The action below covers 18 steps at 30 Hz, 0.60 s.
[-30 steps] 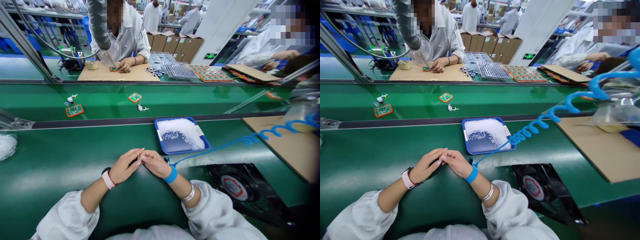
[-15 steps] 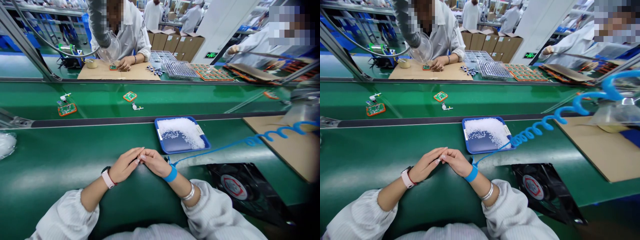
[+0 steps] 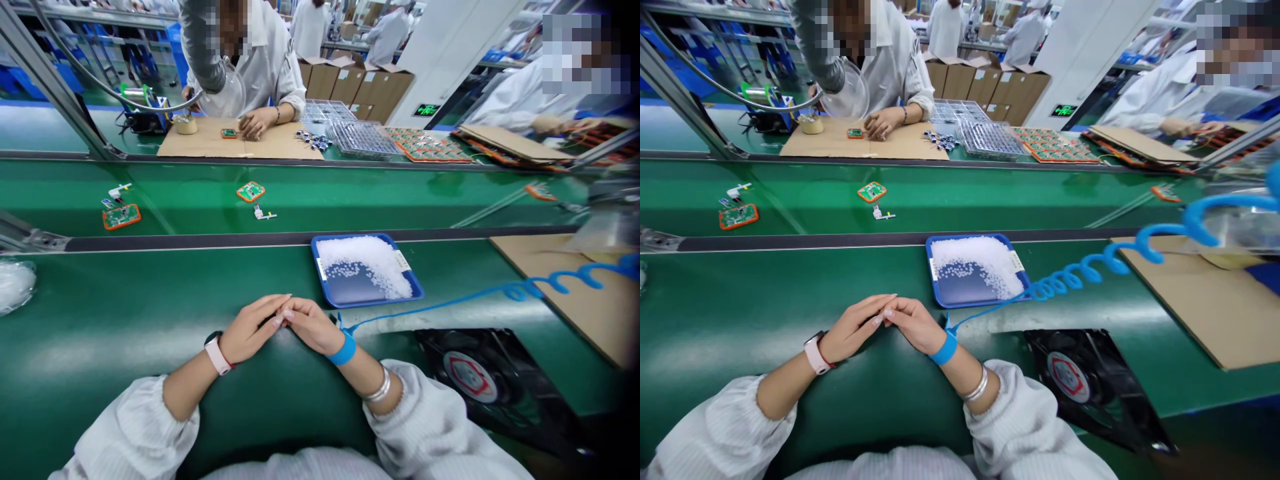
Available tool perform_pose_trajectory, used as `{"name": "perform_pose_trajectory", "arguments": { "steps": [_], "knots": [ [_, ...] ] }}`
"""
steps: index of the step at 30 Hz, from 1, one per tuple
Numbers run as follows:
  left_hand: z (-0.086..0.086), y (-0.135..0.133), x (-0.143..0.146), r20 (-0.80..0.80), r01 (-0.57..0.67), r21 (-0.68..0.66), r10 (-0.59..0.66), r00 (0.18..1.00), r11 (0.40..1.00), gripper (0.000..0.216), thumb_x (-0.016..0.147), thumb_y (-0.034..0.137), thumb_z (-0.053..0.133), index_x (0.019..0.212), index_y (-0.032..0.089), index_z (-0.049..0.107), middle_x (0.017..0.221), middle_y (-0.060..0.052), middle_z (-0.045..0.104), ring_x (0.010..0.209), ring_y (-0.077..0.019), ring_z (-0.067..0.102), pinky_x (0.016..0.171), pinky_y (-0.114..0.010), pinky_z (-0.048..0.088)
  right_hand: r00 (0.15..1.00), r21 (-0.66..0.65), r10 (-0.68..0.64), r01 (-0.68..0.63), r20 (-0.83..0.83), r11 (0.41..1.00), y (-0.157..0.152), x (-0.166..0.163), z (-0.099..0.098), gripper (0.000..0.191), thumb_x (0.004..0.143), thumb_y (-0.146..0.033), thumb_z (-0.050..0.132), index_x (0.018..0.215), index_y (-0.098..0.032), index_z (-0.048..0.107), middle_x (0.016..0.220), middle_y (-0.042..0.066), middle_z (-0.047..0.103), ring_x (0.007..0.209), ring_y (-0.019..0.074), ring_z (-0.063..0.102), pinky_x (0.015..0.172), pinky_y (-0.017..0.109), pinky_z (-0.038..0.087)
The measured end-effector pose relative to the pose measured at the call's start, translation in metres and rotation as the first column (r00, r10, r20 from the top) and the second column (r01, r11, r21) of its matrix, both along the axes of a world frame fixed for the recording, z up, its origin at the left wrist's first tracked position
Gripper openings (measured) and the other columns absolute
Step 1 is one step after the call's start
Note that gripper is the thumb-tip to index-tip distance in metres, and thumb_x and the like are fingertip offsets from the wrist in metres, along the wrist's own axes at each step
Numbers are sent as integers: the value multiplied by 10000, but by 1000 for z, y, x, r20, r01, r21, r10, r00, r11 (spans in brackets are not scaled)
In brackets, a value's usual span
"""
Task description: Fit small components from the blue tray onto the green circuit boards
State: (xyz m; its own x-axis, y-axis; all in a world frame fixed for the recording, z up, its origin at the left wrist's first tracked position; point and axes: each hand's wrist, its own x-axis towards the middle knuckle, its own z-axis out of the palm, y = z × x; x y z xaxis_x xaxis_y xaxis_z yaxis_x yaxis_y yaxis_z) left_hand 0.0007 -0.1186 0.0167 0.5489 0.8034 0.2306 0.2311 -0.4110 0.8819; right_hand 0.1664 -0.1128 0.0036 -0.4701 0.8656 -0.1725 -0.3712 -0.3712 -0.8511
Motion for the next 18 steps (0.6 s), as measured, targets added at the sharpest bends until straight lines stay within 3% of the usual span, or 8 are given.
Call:
{"name": "perform_pose_trajectory", "arguments": {
  "steps": [18],
  "knots": [
    [-4, 1, -1, -9, 43, 56, -43, 999, 997, 417, 932, 274, 376, 1342, 202, 405, 1305, -92, 495, 1204, -205, 451, 1032, -364, 362, 999, -20, 13, -13, -34, 1000, 0, 4, 3, 198, 671, -349, 734, 655, -173, 645, 654, -8, 589, 640, 106, 503, 661, 264, 386]
  ]
}}
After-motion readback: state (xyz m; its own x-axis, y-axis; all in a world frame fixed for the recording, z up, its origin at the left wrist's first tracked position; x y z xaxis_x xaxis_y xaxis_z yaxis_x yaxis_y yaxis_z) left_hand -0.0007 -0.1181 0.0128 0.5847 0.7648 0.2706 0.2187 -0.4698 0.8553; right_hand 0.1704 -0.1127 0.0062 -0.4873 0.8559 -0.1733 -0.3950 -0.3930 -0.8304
